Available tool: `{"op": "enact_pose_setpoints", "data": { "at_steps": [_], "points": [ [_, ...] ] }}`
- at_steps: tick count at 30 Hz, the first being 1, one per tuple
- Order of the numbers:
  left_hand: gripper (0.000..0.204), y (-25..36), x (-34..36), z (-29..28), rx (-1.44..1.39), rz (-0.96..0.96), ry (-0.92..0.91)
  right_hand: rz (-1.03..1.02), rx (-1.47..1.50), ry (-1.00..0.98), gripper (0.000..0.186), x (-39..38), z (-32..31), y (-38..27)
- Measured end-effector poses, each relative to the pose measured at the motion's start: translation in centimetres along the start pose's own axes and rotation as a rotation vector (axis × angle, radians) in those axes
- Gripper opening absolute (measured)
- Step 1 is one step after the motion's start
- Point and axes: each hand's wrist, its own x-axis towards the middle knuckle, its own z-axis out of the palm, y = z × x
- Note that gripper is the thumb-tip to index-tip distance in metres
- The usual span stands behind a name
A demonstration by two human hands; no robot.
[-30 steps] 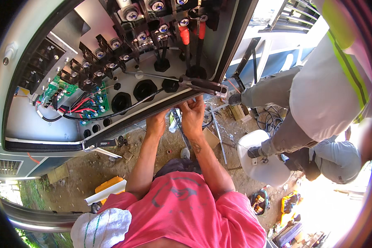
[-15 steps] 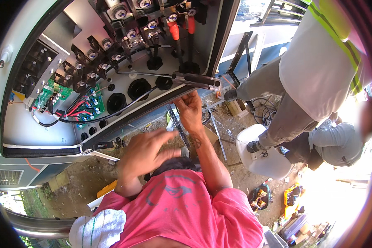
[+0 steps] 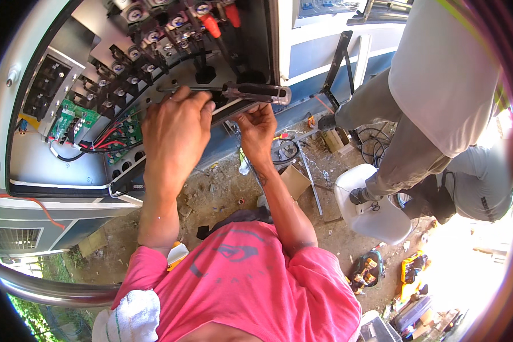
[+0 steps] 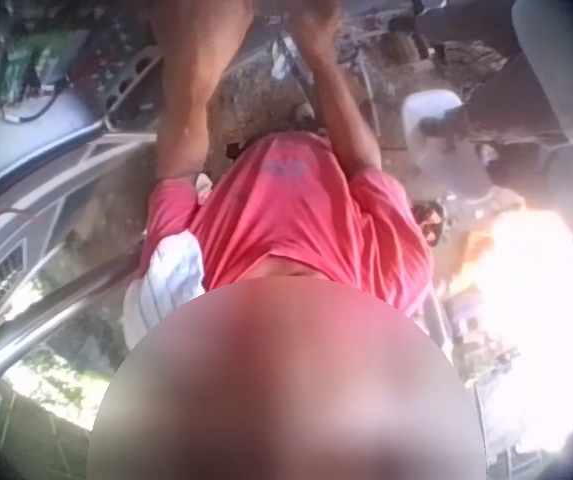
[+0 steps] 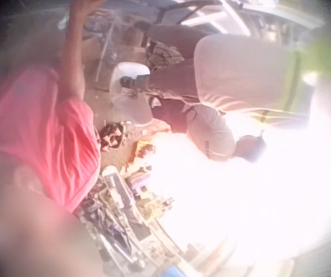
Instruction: The person uses a cordless drill to secure a metal frame to a wall-mounted electrical panel. They then route a flexible conduit and a white wire through the frame, feed the wire into the panel, and connect it to the internal circuitry.
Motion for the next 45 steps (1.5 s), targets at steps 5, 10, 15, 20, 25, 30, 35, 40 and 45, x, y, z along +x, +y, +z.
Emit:
{"op": "enact_pose_setpoints", "data": {
  "at_steps": [5, 10, 15, 20, 25, 30, 35, 40, 45],
  "points": [
    [0.021, -0.4, 0.6, 0.7, 0.032, 0.019, -0.070, -0.079, 0.083, 0.001, 0.032, 0.0, -0.8, 1.7],
    [0.021, -0.2, 1.0, 0.7, 0.018, 0.035, -0.098, -0.102, -0.038, 0.017, 0.041, 0.1, -1.3, 1.8],
    [0.022, -0.3, 1.6, 0.5, 0.040, 0.054, -0.182, -0.091, 0.004, 0.006, 0.045, 0.1, -1.5, 1.9],
    [0.020, -0.8, 1.8, 0.9, -0.003, 0.094, -0.135, -0.132, -0.001, -0.028, 0.044, -0.8, -1.1, 2.1],
    [0.022, -1.2, 2.3, 1.1, -0.059, 0.133, -0.074, -0.185, 0.001, -0.038, 0.043, -1.2, -0.5, 1.9],
    [0.015, -1.2, 2.4, 1.2, -0.075, 0.134, -0.090, -0.238, -0.068, -0.070, 0.043, -1.1, -0.6, 1.6],
    [0.013, -1.6, 1.3, 0.6, -0.069, 0.187, 0.024, -0.176, -0.191, -0.148, 0.038, -0.9, -1.3, 0.6],
    [0.013, -1.8, -3.4, -2.0, -0.113, 0.251, 0.281, -0.119, -0.317, -0.095, 0.032, -1.8, -2.0, -2.2],
    [0.025, -3.0, -8.4, -4.2, -0.324, 0.167, 0.480, -0.180, -0.420, -0.054, 0.033, -3.4, -1.0, -6.4]
  ]
}}
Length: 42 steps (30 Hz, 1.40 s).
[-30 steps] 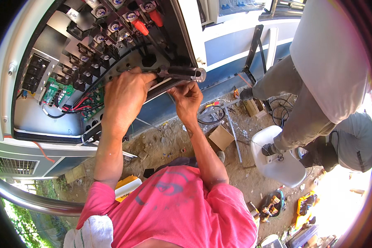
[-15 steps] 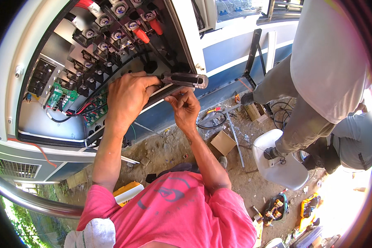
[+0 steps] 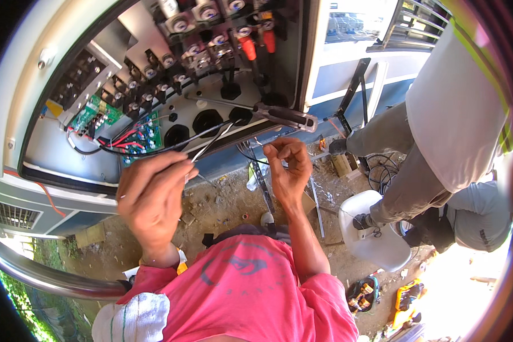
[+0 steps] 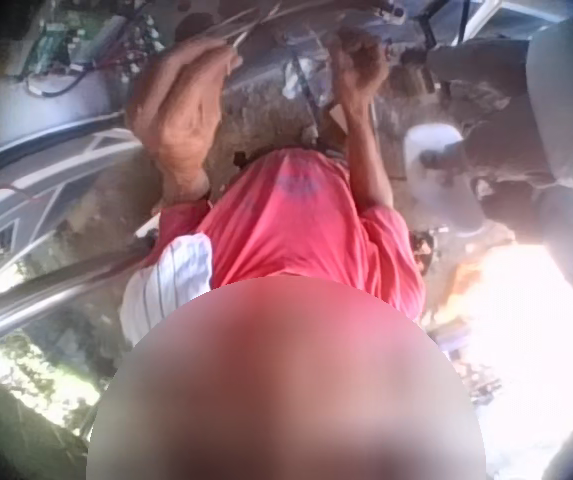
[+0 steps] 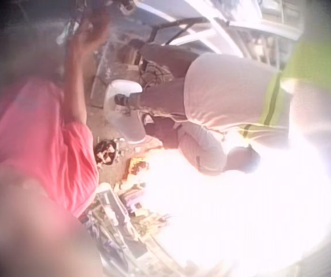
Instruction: The person uses a cordless drill to secure a metal frame to a wall-mounted electrical panel. They then route a flexible conduit and a white wire through the frame, feed the wire into the panel, and connect it to the internal circuitry.
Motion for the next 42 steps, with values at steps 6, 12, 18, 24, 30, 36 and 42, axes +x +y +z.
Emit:
{"op": "enact_pose_setpoints", "data": {
  "at_steps": [6, 12, 18, 24, 30, 36, 42],
  "points": [
    [0.020, -1.8, -3.0, -2.7, -0.449, -0.300, 0.287, -0.299, -0.234, -0.219, 0.031, -0.7, 1.9, -7.3],
    [0.025, -3.3, -5.4, -4.5, -0.545, -0.301, 0.550, -0.647, -0.316, -0.500, 0.040, 1.1, 7.2, -12.3],
    [0.028, -5.1, -7.1, -6.6, -0.552, -0.220, 0.609, -0.738, -0.349, -0.580, 0.042, 0.1, 11.7, -12.9],
    [0.026, -5.7, -7.9, -6.4, -0.681, -0.318, 0.734, -0.890, -0.394, -0.606, 0.045, -0.1, 15.8, -13.1],
    [0.021, -5.7, -7.8, -5.3, -0.878, -0.504, 0.670, -0.762, -0.354, -0.868, 0.039, 0.3, 18.0, -13.0],
    [0.019, -6.1, -7.3, -4.2, -0.826, -0.564, 0.694, -0.498, -0.172, -0.905, 0.024, 0.4, 19.2, -11.8],
    [0.018, -6.5, -7.3, -3.1, -0.668, -0.566, 0.659, -0.606, -0.258, -0.858, 0.019, 0.7, 19.2, -11.3]
  ]
}}
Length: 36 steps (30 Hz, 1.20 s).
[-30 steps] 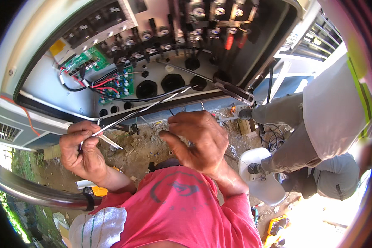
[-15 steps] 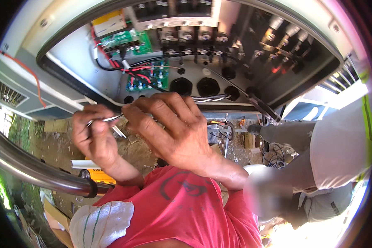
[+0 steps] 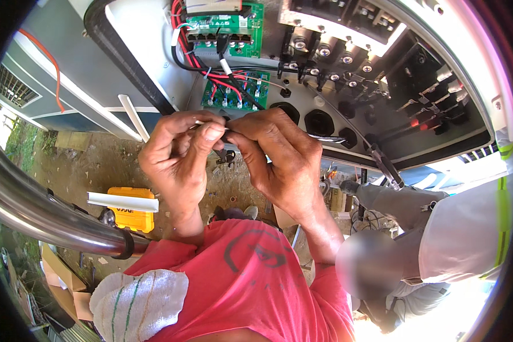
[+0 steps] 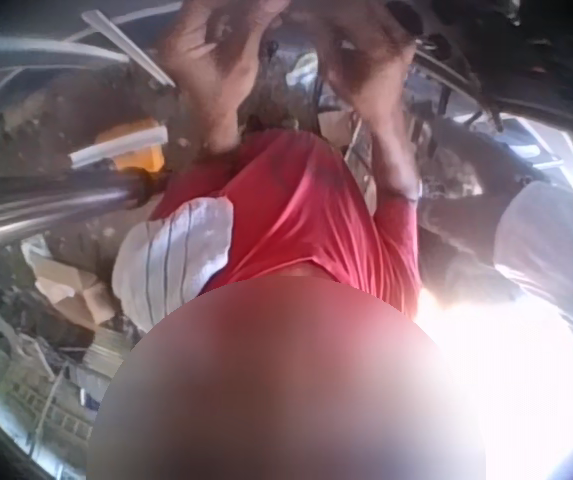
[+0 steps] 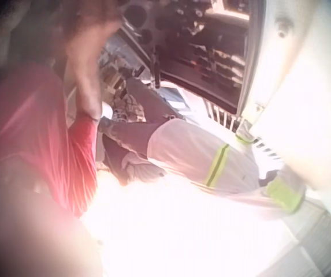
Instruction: The person uses a cordless drill to secure a metal frame to a wall-mounted electrical panel. They then route a flexible conduit and a white wire through the frame, feed the wire into the panel, and connect it to the internal circuitry.
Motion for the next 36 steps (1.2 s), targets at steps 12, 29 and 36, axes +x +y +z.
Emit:
{"op": "enact_pose_setpoints", "data": {
  "at_steps": [12, 29, 36],
  "points": [
    [0.014, -1.1, -0.5, -0.1, 0.092, 0.011, 0.127, 0.177, -0.032, 0.004, 0.021, -0.8, 1.9, -0.2],
    [0.014, -1.6, -2.4, -1.1, 0.605, 0.085, 0.199, -0.245, -0.393, -0.064, 0.043, -1.9, 2.9, 4.2],
    [0.021, -1.2, -4.6, -1.6, 0.591, 0.157, 0.258, -0.111, -0.344, 0.026, 0.023, -1.9, 3.4, 3.5]
  ]
}}
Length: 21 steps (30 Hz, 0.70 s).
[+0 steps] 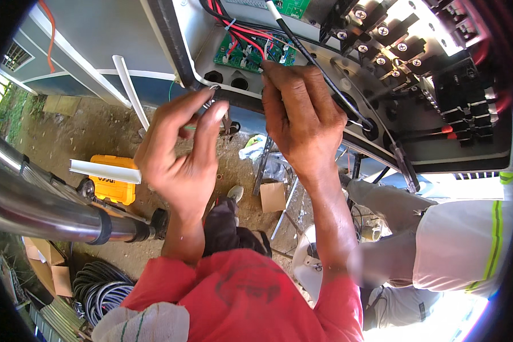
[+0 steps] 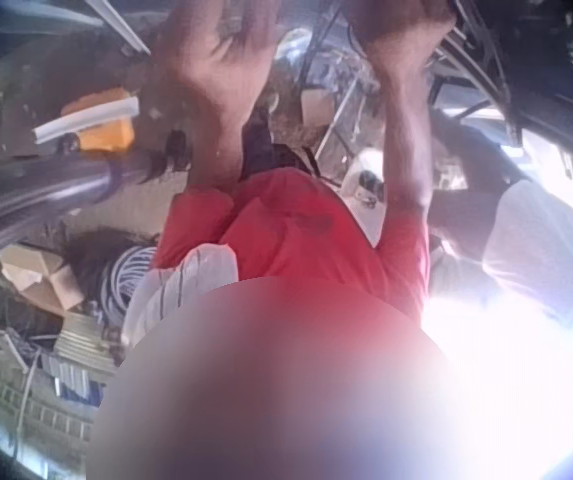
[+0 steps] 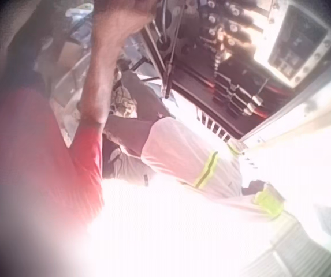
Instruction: The person uses a cordless drill to secure a metal frame to a wall-mounted electrical panel. They then route a flexible conduit and a white wire through the frame, feed the wire into the panel, and connect it to the internal circuitry.
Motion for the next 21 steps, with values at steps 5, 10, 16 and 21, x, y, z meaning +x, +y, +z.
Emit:
{"op": "enact_pose_setpoints", "data": {
  "at_steps": [5, 10, 16, 21],
  "points": [
    [0.016, -2.5, -8.1, -3.4, 0.007, -0.091, -0.074, -0.059, -0.047, 0.120, 0.020, 0.0, 0.9, 0.5],
    [0.009, -5.7, -20.5, -5.7, -0.056, -0.507, -0.284, 0.010, -0.103, 0.096, 0.012, -0.7, 1.0, 0.7],
    [0.013, -8.1, -30.9, -8.1, -0.002, -0.792, -0.606, 0.077, -0.165, 0.105, 0.015, -0.8, 1.3, 0.4],
    [0.030, -13.8, -37.4, -9.7, 0.253, -0.738, -0.957, 0.072, -0.090, 0.099, 0.015, -0.8, 1.3, 0.4]
  ]
}}
